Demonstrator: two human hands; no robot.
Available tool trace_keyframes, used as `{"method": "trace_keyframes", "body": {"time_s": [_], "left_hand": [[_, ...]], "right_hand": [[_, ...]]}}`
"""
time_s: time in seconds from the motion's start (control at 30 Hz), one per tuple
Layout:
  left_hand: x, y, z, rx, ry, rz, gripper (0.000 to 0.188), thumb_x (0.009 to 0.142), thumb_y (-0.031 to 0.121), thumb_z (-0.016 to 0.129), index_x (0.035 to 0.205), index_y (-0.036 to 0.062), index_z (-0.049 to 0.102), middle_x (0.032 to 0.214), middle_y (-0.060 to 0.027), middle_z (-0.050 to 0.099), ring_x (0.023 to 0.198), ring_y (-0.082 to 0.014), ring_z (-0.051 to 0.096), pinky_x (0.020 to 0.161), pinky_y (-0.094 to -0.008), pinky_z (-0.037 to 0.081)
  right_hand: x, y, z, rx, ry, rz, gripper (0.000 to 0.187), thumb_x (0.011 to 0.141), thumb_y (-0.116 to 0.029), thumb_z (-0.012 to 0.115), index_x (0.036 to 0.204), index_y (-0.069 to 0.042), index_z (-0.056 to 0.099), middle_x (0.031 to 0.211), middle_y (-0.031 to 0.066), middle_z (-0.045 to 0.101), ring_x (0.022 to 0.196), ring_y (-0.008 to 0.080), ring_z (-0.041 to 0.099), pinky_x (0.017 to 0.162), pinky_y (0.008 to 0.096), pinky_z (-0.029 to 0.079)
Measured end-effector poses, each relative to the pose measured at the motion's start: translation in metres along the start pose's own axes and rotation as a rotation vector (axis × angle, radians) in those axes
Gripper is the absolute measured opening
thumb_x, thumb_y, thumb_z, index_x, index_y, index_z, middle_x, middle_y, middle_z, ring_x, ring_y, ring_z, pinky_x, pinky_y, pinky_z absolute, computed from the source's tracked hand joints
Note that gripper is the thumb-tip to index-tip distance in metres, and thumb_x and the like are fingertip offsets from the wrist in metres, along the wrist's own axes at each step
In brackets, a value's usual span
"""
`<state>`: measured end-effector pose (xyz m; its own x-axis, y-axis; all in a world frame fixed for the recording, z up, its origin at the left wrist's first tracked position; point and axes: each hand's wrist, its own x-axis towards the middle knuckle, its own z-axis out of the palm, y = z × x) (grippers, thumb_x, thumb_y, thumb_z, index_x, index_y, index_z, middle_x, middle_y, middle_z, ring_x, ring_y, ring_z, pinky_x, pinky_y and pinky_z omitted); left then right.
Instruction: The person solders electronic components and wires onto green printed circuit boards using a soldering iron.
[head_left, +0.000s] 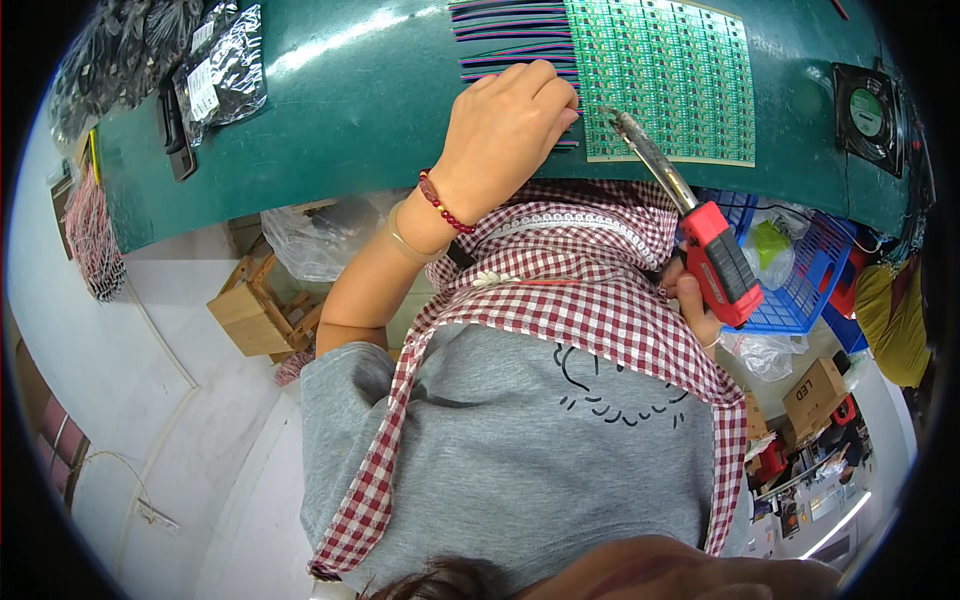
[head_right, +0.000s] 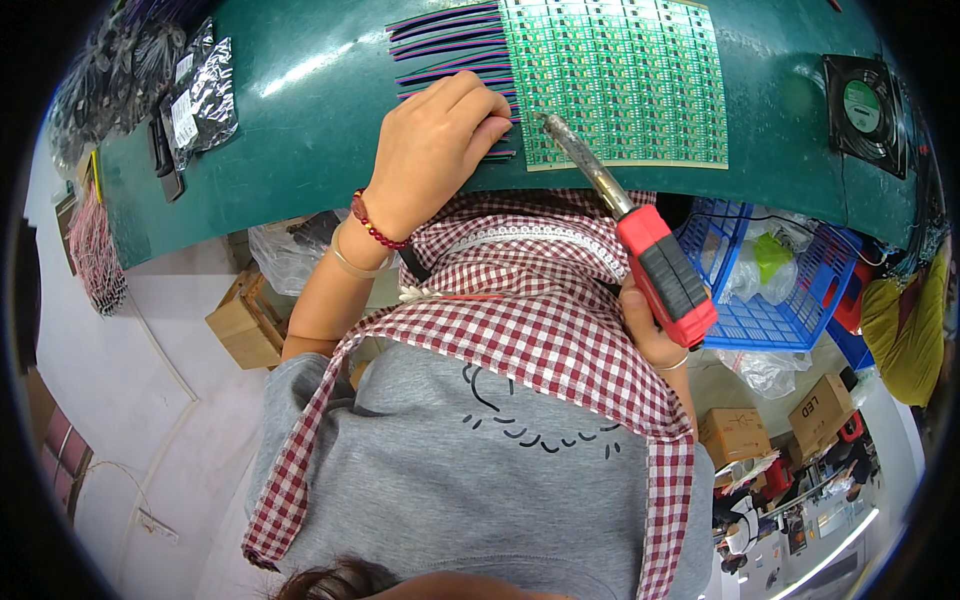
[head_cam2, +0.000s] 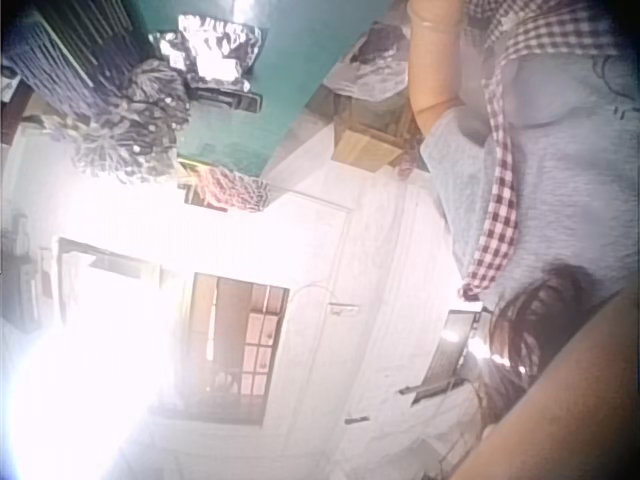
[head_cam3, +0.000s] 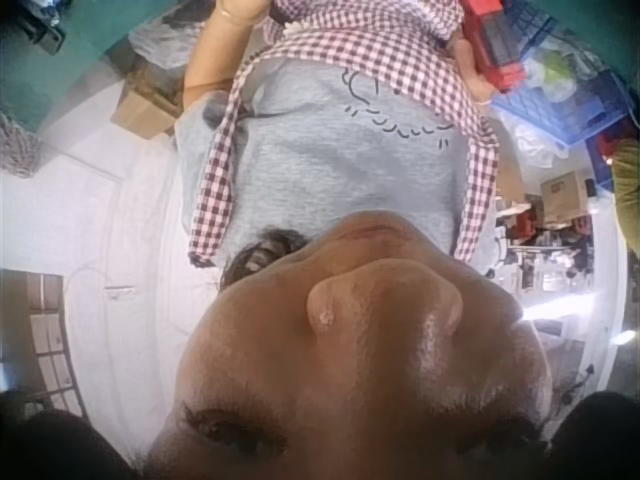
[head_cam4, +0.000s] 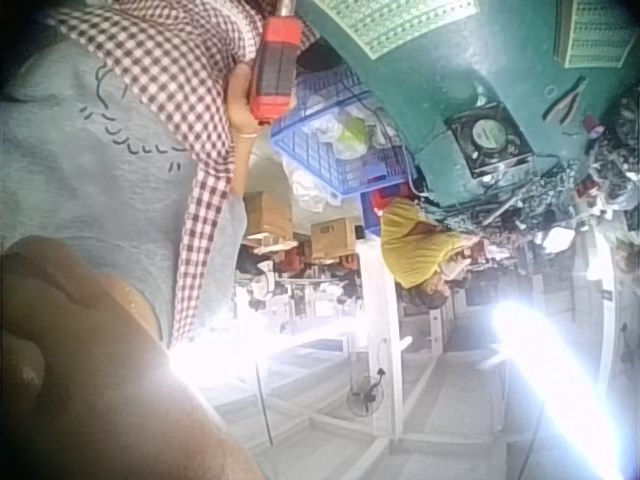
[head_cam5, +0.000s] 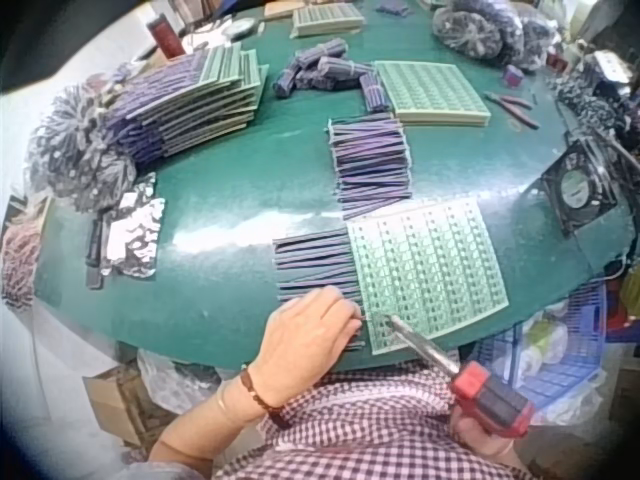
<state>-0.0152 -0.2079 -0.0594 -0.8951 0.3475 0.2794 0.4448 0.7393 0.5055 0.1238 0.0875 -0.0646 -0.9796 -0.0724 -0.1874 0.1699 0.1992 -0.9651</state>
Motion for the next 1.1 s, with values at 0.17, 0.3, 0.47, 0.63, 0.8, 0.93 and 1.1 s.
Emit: {"method": "trace_keyframes", "body": {"time_s": [0.17, 0.3, 0.47, 0.63, 0.8, 0.93, 1.1], "left_hand": [[-0.001, 0.000, 0.001, 0.006, 0.002, 0.000, 0.009, 0.081, 0.014, 0.071, 0.083, 0.0097, 0.063, 0.080, -0.0027, 0.058, 0.076, -0.0223, 0.062, 0.064, -0.0346, 0.050], [-0.001, 0.001, 0.001, 0.010, 0.004, 0.007, 0.009, 0.081, 0.014, 0.071, 0.084, 0.0099, 0.063, 0.080, -0.0025, 0.058, 0.077, -0.0220, 0.062, 0.064, -0.0348, 0.050], [-0.002, 0.002, 0.000, 0.024, -0.012, -0.001, 0.008, 0.081, 0.015, 0.070, 0.084, 0.0103, 0.064, 0.081, -0.0025, 0.058, 0.078, -0.0224, 0.061, 0.066, -0.0355, 0.049], [-0.001, 0.006, -0.007, 0.140, -0.029, 0.026, 0.010, 0.079, 0.014, 0.072, 0.084, 0.0115, 0.064, 0.087, -0.0006, 0.058, 0.084, -0.0215, 0.056, 0.073, -0.0357, 0.045], [-0.006, 0.011, -0.014, 0.201, -0.075, 0.014, 0.011, 0.077, 0.013, 0.073, 0.083, 0.0117, 0.064, 0.088, -0.0014, 0.057, 0.086, -0.0217, 0.054, 0.074, -0.0355, 0.043], [-0.009, 0.011, -0.012, 0.179, -0.135, -0.036, 0.013, 0.077, 0.013, 0.073, 0.083, 0.0107, 0.062, 0.087, -0.0021, 0.056, 0.087, -0.0225, 0.054, 0.074, -0.0358, 0.042], [-0.007, 0.011, -0.010, 0.180, -0.095, -0.016, 0.013, 0.078, 0.012, 0.071, 0.083, 0.0097, 0.059, 0.088, -0.0026, 0.056, 0.087, -0.0230, 0.054, 0.074, -0.0359, 0.042]], "right_hand": [[-0.001, 0.002, -0.003, 0.045, -0.041, -0.003, 0.026, 0.086, -0.003, 0.067, 0.111, 0.003, 0.064, 0.092, 0.0092, 0.067, 0.082, 0.0167, 0.064, 0.074, 0.0301, 0.051], [0.000, -0.002, 0.002, 0.117, -0.028, 0.010, 0.025, 0.087, -0.001, 0.065, 0.111, 0.004, 0.063, 0.090, 0.0076, 0.066, 0.079, 0.0158, 0.062, 0.073, 0.0295, 0.049], [0.002, -0.008, 0.004, 0.143, -0.027, 0.033, 0.021, 0.089, -0.003, 0.064, 0.108, 0.003, 0.063, 0.085, 0.0056, 0.064, 0.074, 0.0145, 0.059, 0.068, 0.0287, 0.047], [0.006, -0.011, 0.007, 0.091, 0.020, -0.027, 0.048, 0.093, -0.022, 0.063, 0.130, 0.006, 0.049, 0.072, 0.0089, 0.058, 0.060, 0.0134, 0.052, 0.057, 0.0268, 0.042], [0.011, -0.020, 0.006, 0.176, 0.063, -0.042, 0.049, 0.093, -0.025, 0.063, 0.128, 0.007, 0.050, 0.070, 0.0091, 0.058, 0.058, 0.0131, 0.050, 0.056, 0.0266, 0.042], [0.009, -0.018, 0.006, 0.196, 0.054, -0.024, 0.049, 0.093, -0.024, 0.062, 0.127, 0.008, 0.049, 0.070, 0.0087, 0.056, 0.058, 0.0127, 0.049, 0.057, 0.0277, 0.042], [0.008, -0.013, 0.003, 0.222, -0.015, -0.096, 0.037, 0.093, -0.010, 0.057, 0.126, 0.006, 0.051, 0.074, 0.0076, 0.057, 0.063, 0.0122, 0.052, 0.057, 0.0269, 0.043]]}}
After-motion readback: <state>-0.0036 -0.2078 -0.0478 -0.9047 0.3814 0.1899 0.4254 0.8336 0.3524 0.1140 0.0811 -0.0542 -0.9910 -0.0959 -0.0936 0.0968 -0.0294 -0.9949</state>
